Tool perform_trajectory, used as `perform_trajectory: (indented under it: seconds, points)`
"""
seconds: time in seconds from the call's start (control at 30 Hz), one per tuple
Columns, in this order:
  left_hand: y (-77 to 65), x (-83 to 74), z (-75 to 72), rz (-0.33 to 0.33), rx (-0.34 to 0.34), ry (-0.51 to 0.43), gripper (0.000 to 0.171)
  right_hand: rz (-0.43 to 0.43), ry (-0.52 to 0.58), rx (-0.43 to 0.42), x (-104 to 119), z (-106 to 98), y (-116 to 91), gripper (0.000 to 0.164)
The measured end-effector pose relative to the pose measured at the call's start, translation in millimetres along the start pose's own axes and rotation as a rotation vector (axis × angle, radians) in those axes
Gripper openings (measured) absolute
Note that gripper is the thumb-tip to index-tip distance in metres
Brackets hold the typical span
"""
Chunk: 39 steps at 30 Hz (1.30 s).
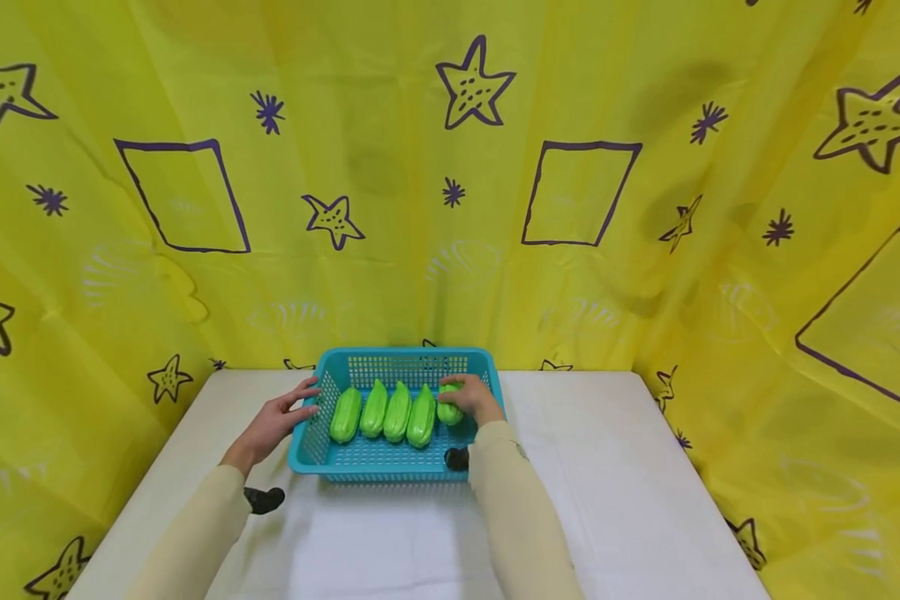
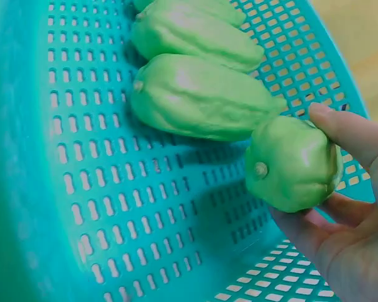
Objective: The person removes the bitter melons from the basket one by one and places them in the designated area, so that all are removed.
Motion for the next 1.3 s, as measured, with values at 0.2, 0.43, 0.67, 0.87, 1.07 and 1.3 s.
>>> perform_trajectory:
  seconds: [0.2, 0.43, 0.67, 0.87, 1.07, 1.3]
  points:
    - [0.7, -0.1, -0.5, 0.002, -0.002, -0.008, 0.053, 0.000, 0.049, 0.011, 7, -6, -4, 0.043]
    - [-0.3, 1.2, -0.6, 0.000, 0.000, -0.003, 0.055, -0.053, 0.005, -0.024, 14, -20, -4, 0.043]
    - [1.5, -1.5, -0.3, 0.009, 0.001, -0.008, 0.052, -0.072, 0.091, -0.026, 18, -34, -5, 0.044]
    - [-1.3, -0.6, -0.3, 0.005, -0.003, -0.009, 0.056, -0.061, 0.200, 0.010, 19, -45, -10, 0.046]
    - [-2.8, 0.3, 0.8, 0.016, -0.004, -0.024, 0.055, -0.061, 0.250, 0.011, 17, -53, -14, 0.048]
    - [-0.3, 1.5, -0.7, 0.009, -0.007, -0.009, 0.055, -0.121, 0.272, -0.039, 20, -66, -25, 0.046]
Point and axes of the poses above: each hand's wrist, its own y-axis towards the middle knuckle, its own z-axis out of the palm, x = y × z, the point moved 3 cm from there along y, towards the middle knuckle, and after that the axes turned 8 degrees about -y, right-handed, at the moved point
